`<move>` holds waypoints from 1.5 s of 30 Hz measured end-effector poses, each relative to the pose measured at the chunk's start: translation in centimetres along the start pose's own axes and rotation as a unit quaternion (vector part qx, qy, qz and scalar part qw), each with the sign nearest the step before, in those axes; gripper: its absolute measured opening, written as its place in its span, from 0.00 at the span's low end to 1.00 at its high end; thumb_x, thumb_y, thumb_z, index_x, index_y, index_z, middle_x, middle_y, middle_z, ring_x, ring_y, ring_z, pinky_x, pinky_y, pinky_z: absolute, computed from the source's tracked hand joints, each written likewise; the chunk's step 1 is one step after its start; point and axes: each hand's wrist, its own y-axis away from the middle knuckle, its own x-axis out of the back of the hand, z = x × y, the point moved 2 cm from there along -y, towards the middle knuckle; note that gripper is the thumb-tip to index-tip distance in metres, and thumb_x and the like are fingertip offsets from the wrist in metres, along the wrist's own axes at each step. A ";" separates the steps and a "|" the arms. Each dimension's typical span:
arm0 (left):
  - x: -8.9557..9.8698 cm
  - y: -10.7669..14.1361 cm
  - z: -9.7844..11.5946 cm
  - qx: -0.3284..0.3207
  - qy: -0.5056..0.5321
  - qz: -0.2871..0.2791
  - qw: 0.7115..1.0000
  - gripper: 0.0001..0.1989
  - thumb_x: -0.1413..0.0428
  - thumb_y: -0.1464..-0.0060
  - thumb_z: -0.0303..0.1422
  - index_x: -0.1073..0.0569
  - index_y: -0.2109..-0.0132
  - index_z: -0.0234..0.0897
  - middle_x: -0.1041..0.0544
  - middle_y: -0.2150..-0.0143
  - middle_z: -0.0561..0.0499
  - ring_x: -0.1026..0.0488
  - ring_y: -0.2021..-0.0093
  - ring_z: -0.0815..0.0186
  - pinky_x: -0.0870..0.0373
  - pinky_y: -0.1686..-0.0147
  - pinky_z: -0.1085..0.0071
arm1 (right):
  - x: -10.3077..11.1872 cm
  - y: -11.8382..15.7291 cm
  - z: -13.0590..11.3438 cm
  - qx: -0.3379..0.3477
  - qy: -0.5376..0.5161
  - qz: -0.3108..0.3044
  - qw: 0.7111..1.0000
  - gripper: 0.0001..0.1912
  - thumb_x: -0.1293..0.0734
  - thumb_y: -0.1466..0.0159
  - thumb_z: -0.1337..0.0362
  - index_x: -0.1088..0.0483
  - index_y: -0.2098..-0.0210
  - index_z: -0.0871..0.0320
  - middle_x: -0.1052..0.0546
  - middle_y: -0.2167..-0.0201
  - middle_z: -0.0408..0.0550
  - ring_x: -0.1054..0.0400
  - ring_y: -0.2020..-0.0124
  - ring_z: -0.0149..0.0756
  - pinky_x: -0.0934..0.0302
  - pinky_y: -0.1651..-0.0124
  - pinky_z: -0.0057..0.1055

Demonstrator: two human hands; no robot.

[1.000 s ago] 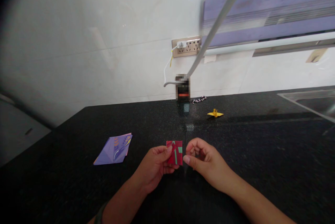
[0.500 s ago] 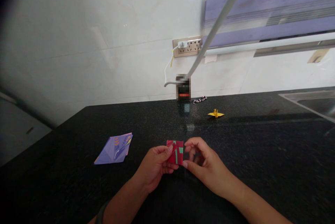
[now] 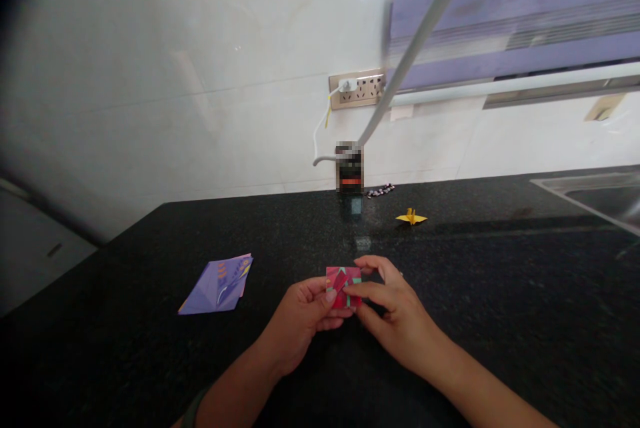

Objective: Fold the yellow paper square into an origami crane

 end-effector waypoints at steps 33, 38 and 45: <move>-0.4 -0.1 0.1 -0.025 -0.061 0.022 0.998 0.15 0.47 0.52 0.35 0.28 0.57 0.34 0.24 0.67 0.47 0.28 0.66 0.65 0.36 0.69 0.74 | -1.7 0.3 0.7 -0.211 -0.173 0.047 0.961 0.06 0.37 0.43 0.63 0.30 0.73 0.56 0.26 0.69 0.46 0.32 0.65 0.36 0.39 0.61 0.31; -0.5 -0.2 -0.2 -0.058 -0.062 0.018 0.996 0.15 0.45 0.54 0.30 0.28 0.56 0.35 0.24 0.68 0.49 0.29 0.68 0.66 0.38 0.72 0.75 | -1.6 0.2 0.3 -0.202 -0.162 0.047 0.965 0.04 0.36 0.44 0.65 0.29 0.73 0.57 0.26 0.70 0.46 0.33 0.66 0.36 0.40 0.61 0.31; -0.7 -0.1 -0.2 -0.047 -0.112 0.039 0.992 0.15 0.48 0.51 0.30 0.29 0.55 0.36 0.23 0.68 0.48 0.28 0.67 0.66 0.35 0.69 0.73 | -1.8 0.4 0.6 -0.253 -0.227 0.046 0.939 0.06 0.36 0.44 0.63 0.30 0.72 0.58 0.26 0.71 0.46 0.32 0.68 0.35 0.39 0.64 0.30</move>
